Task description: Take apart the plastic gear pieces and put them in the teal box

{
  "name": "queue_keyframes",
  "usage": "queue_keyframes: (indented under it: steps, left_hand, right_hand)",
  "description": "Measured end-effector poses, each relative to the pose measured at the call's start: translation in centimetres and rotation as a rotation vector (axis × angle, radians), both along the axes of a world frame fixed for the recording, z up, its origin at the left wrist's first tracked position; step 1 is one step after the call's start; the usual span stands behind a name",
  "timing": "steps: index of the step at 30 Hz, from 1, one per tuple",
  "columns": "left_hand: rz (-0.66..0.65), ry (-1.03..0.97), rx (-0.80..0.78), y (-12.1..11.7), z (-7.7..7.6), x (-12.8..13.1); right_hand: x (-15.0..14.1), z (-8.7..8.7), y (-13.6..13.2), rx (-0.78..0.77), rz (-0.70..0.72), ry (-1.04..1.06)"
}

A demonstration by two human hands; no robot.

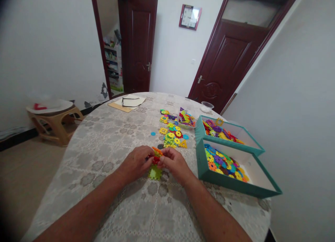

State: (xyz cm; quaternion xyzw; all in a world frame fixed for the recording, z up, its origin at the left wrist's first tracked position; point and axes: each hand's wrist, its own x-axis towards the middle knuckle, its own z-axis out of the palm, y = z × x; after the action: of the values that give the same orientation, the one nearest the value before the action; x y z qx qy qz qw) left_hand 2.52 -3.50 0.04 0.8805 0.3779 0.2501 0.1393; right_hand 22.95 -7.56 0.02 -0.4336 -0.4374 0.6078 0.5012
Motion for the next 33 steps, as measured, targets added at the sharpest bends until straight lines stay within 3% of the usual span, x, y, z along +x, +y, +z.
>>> queue_keyframes:
  steps: [5, 9, 12, 17, 20, 23, 27, 33]
  left_hand:
    - [0.023, -0.085, -0.004, -0.5, 0.2, 0.0]
    - [0.09, -0.095, -0.014, -0.5, 0.6, -0.3]
    - [0.169, -0.023, -0.03, -0.4, 1.5, -1.1]
    - [0.168, 0.249, -0.147, -0.4, 3.0, -3.1]
    - [0.102, 0.303, -0.222, -0.7, 3.1, -3.8]
    - [0.073, 0.327, -0.274, -1.0, 2.9, -4.2]
    - [0.082, 0.355, -0.296, -1.0, 2.5, -4.1]
    - [0.127, 0.351, -0.272, -0.6, 1.8, -3.8]
  right_hand:
    - [-0.7, 0.7, -0.4, 0.196, -0.036, -0.312]
    - [-0.2, 1.7, -0.1, 0.243, -0.075, -0.621]
    - [1.4, 3.5, 1.1, 0.256, -0.028, -0.881]
    - [5.1, 8.5, 6.3, 0.21, -0.111, -1.262]
    - [6.8, 11.4, 10.5, 0.194, -0.356, -1.595]
    - [7.8, 13.1, 13.8, 0.184, -0.518, -1.695]
    - [7.8, 12.6, 14.8, 0.164, -0.521, -1.712]
    - [4.4, 7.3, 9.9, 0.253, -0.31, -1.682]
